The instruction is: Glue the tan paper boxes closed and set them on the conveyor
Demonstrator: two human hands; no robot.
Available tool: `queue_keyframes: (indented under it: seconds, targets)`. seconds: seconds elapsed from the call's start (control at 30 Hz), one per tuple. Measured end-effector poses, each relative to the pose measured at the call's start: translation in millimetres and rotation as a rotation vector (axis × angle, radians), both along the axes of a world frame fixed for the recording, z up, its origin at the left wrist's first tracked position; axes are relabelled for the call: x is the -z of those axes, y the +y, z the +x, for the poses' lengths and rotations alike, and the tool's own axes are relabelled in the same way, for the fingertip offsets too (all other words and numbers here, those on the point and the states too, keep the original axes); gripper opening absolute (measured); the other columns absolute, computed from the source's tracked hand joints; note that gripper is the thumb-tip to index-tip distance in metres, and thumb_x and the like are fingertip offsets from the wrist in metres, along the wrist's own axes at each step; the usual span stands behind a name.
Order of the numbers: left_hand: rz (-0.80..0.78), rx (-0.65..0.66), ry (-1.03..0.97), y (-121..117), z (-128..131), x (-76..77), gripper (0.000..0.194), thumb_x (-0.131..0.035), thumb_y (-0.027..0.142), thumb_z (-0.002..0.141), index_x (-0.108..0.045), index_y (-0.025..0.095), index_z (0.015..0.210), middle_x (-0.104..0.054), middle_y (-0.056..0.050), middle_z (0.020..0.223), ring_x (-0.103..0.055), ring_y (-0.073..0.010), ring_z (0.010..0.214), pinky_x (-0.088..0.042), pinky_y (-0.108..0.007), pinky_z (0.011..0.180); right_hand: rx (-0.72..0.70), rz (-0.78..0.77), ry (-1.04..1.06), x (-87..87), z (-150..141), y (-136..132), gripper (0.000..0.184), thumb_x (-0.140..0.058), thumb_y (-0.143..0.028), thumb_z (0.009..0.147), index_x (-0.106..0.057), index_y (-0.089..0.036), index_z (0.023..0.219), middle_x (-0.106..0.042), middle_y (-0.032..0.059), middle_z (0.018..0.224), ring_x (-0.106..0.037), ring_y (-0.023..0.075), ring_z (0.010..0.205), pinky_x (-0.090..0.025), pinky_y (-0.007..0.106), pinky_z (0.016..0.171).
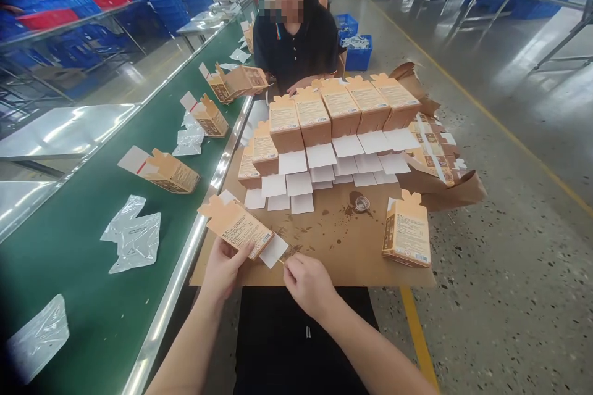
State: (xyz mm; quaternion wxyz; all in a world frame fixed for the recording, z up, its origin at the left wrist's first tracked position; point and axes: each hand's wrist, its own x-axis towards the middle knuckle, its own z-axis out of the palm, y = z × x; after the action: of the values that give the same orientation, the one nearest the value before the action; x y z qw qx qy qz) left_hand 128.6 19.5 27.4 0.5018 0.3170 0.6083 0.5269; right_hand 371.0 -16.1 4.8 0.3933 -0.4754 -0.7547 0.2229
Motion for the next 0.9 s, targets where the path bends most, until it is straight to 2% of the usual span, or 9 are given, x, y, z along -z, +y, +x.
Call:
queue_keyframes:
  seconds: [0.07,0.17,0.27,0.37,0.5,0.63,0.7,0.77,0.9]
  targets:
    - [0.01,-0.02,0.007,-5.1,4.0,-1.1,0.088,-0.122,0.06,0.064,-0.077,0.024,0.131,-0.089,-0.018,0.14,-0.087,-0.0444,0.137,-0.066,-0.064,0.127,0.02,0.009,0.01,-0.8,4.8,1.2,0.031,-0.067,-0.004,0.102,-0.066,-0.028,0.081,-0.069,-0.0043,0.071,-0.063,0.0142,0.06,-0.049,0.025,0.062]
    - [0.047,-0.042,0.057,-15.4,13.1,0.1,0.087,-0.121,0.056,0.065,-0.076,0.025,0.134,-0.088,-0.018,0.138,-0.086,-0.0468,0.137,-0.066,-0.066,0.126,0.098,0.011,0.028,-12.1,26.7,-2.7,0.032,-0.061,-0.009,0.11,-0.07,-0.028,0.085,-0.071,-0.002,0.074,-0.068,0.0158,0.063,-0.055,0.025,0.064]
    - [0.066,0.006,0.212,-27.5,23.0,-0.1,0.081,-0.12,0.049,0.065,-0.073,0.028,0.128,-0.086,-0.016,0.13,-0.087,-0.0452,0.129,-0.068,-0.065,0.12,0.18,-0.024,0.044,-27.2,50.3,-12.5,0.035,-0.059,-0.018,0.116,-0.076,-0.029,0.088,-0.073,-0.0005,0.073,-0.07,0.0175,0.062,-0.06,0.028,0.062]
    - [0.089,0.011,0.394,-38.7,32.5,-5.4,0.071,-0.114,0.05,0.074,-0.069,0.032,0.127,-0.085,-0.012,0.125,-0.087,-0.0416,0.118,-0.07,-0.057,0.106,0.245,-0.079,0.079,-37.3,65.9,-22.6,0.033,-0.065,-0.025,0.114,-0.079,-0.029,0.085,-0.075,0.0004,0.07,-0.069,0.0186,0.058,-0.063,0.031,0.058]
    - [0.078,-0.011,0.513,-47.2,43.1,-11.9,0.069,-0.108,0.057,0.08,-0.062,0.033,0.125,-0.086,-0.011,0.121,-0.087,-0.0413,0.113,-0.07,-0.051,0.094,0.301,-0.061,0.165,-40.3,71.6,-33.0,0.034,-0.067,-0.026,0.113,-0.078,-0.028,0.08,-0.072,-0.0005,0.065,-0.066,0.0167,0.054,-0.06,0.028,0.054]
    - [0.062,-0.024,0.555,-46.8,44.2,-4.0,0.073,-0.108,0.061,0.078,-0.06,0.034,0.126,-0.087,-0.011,0.119,-0.088,-0.0434,0.113,-0.071,-0.052,0.092,0.302,-0.1,0.21,-39.6,66.9,-40.3,0.033,-0.068,-0.026,0.111,-0.076,-0.031,0.079,-0.071,-0.0015,0.064,-0.066,0.018,0.052,-0.06,0.03,0.052]
    - [0.091,-0.03,0.573,-40.7,33.0,1.8,0.075,-0.108,0.063,0.075,-0.06,0.035,0.127,-0.086,-0.012,0.119,-0.088,-0.0446,0.113,-0.071,-0.054,0.093,0.29,-0.119,0.227,-39.8,64.7,-41.4,0.033,-0.068,-0.027,0.111,-0.076,-0.032,0.079,-0.071,-0.0016,0.064,-0.067,0.0193,0.051,-0.06,0.031,0.051]
    - [0.094,-0.093,0.666,-30.6,8.4,3.3,0.078,-0.108,0.065,0.07,-0.059,0.035,0.124,-0.085,-0.012,0.114,-0.088,-0.0467,0.11,-0.071,-0.057,0.091,0.284,-0.114,0.246,-40.4,64.5,-40.8,0.033,-0.069,-0.029,0.111,-0.076,-0.033,0.079,-0.07,-0.0018,0.063,-0.066,0.0199,0.049,-0.06,0.032,0.049]
    - [-0.083,-0.305,0.914,-16.4,-73.3,-10.0,0.085,-0.108,0.064,0.059,-0.05,0.036,0.115,-0.081,-0.01,0.105,-0.087,-0.0542,0.112,-0.072,-0.064,0.093,0.291,-0.099,0.27,-39.7,69.6,-38.7,0.031,-0.073,-0.03,0.109,-0.078,-0.033,0.078,-0.069,-0.0016,0.061,-0.066,0.0207,0.047,-0.06,0.032,0.048]
